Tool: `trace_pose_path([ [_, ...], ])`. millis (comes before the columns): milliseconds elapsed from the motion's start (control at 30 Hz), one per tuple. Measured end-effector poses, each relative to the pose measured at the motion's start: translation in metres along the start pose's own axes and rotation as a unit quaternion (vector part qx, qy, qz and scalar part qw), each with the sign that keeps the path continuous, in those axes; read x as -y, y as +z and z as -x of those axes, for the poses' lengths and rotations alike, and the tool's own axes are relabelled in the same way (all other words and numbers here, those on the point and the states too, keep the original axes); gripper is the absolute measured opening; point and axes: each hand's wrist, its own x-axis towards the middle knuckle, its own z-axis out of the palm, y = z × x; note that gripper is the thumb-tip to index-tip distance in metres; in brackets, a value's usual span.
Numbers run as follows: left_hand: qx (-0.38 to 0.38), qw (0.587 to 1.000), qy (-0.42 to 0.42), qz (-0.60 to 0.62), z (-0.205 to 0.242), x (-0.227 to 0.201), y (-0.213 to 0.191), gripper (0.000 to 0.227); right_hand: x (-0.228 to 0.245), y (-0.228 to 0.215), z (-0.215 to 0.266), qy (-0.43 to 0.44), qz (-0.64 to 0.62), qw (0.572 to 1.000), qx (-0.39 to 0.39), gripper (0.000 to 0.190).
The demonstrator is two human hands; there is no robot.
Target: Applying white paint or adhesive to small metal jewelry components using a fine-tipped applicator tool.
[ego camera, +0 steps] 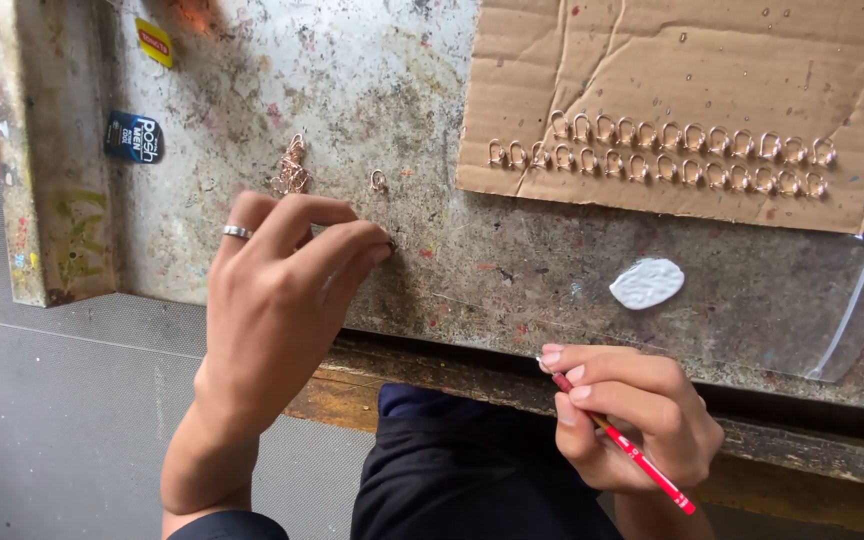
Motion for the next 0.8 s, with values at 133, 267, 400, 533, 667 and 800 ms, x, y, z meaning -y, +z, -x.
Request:
trace_pose_path([
  [133, -0.013, 1.0, 0.012, 0.004, -0.003, -0.013, -0.002, 0.011, 0.0, -0.001, 0.001, -0.001, 0.003, 1.0, 0.0, 0.008],
  [267, -0.036, 0.994, 0.039, 0.094, -0.003, -0.029, -0.004, 0.007, -0.001, -0.001, 0.001, -0.007, 0.0, 1.0, -0.005, 0.009],
  [400, 0.007, 0.965, 0.021, 0.263, 0.008, -0.049, -0.001, 0.006, 0.002, -0.007, 0.0, 0.005, -0.013, 1.0, -0.005, 0.008],
  [533, 0.019, 0.933, 0.023, 0.359, 0.022, -0.067, 0.019, 0.005, -0.005, -0.018, 0.008, 0.013, 0.002, 0.999, -0.05, 0.012],
  [667, 0.033, 0.883, 0.006, 0.467, 0.034, -0.084, 0.039, 0.019, -0.007, -0.024, 0.005, 0.033, 0.003, 0.997, -0.074, 0.014],
  [800, 0.026, 0.801, -0.013, 0.598, 0.031, -0.095, 0.048, 0.015, -0.003, -0.027, 0.003, 0.053, 0.009, 0.997, -0.062, 0.014],
])
